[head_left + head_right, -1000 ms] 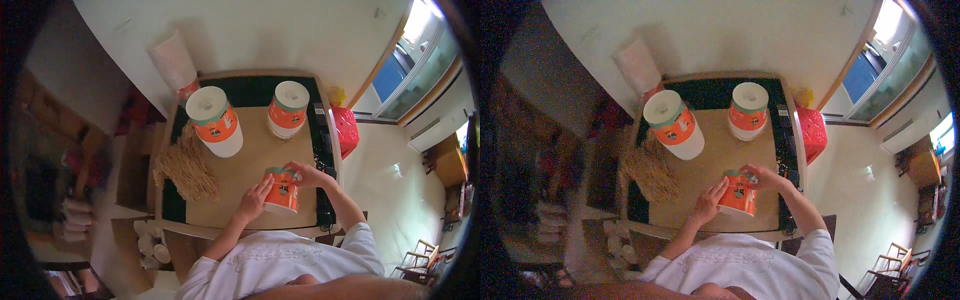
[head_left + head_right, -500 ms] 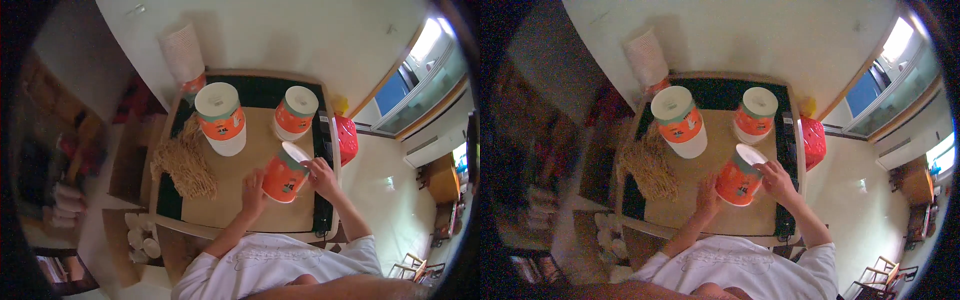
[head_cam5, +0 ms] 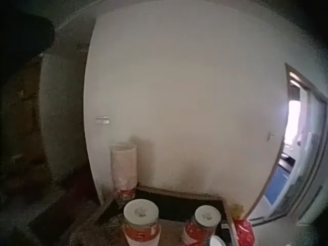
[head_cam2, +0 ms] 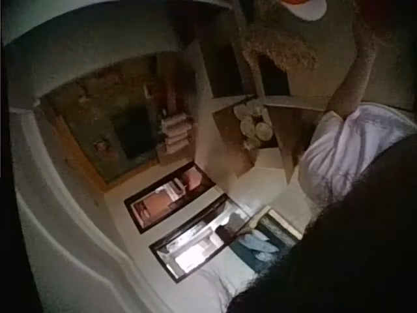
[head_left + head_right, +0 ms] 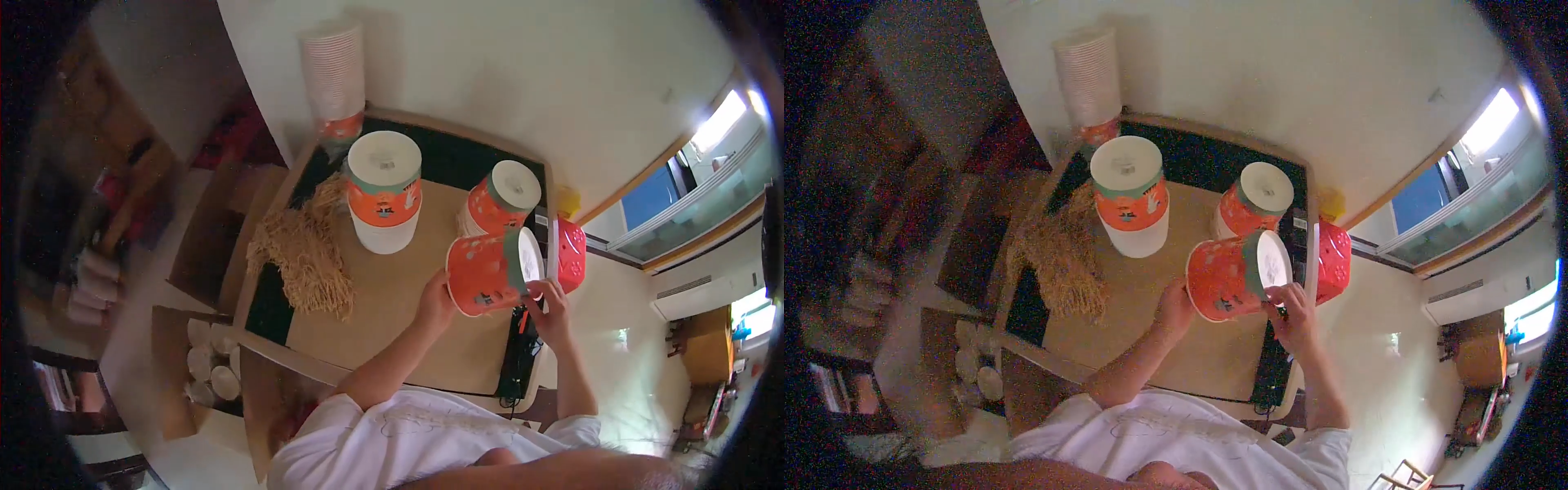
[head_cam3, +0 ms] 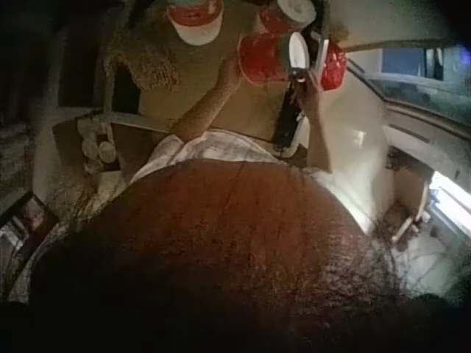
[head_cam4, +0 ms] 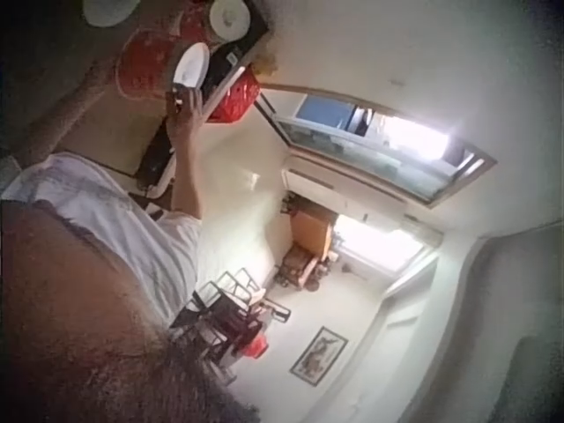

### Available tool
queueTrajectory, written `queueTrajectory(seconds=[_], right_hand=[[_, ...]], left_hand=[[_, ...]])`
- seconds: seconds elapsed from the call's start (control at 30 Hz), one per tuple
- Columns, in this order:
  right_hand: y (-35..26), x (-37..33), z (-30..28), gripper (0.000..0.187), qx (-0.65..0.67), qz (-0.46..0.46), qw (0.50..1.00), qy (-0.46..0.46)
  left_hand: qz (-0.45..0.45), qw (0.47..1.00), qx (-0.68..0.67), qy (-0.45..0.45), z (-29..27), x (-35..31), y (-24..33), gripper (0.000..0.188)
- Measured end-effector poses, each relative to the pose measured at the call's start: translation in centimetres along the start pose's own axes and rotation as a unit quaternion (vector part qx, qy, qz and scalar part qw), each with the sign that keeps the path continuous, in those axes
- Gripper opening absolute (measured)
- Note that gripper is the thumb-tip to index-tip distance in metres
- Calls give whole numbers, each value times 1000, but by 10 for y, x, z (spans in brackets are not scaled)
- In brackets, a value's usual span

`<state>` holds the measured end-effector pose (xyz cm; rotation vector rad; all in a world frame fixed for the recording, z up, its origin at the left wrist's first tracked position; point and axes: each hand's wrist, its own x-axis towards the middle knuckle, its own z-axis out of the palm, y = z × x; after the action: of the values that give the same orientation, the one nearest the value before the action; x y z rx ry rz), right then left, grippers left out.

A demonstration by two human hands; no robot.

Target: Inspecting, separating, and stacking paper cups at a workstation.

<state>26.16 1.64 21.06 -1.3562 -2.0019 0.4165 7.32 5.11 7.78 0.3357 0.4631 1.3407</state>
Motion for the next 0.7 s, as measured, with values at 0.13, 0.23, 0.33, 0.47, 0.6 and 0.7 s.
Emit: queueTrajectory(seconds=[0.13, 0.23, 0.33, 0.47, 0.6, 0.7], right_hand=[[4, -3, -13, 21, -30, -65, 997, 14], [3, -4, -23, 21, -25, -113, 993, 5], [12, -9, -40, 22, -31, -130, 991, 0], [23, -10, -52, 24, -42, -137, 990, -15], [27, -1, -54, 24, -30, -146, 989, -17], [29, 12, -63, 20, -41, -143, 989, -11]], left_hand=[[-119, 982, -126, 76, 0, -3, 14, 22], [-124, 987, -79, 58, -37, 4, 4, 16], [-95, 994, -24, 51, -21, -3, 8, 10], [-38, 994, 93, 37, 20, -15, 16, 7], [-84, 974, 211, 20, 49, -18, 6, 16], [-73, 975, 208, -31, 66, -18, -1, 27]])
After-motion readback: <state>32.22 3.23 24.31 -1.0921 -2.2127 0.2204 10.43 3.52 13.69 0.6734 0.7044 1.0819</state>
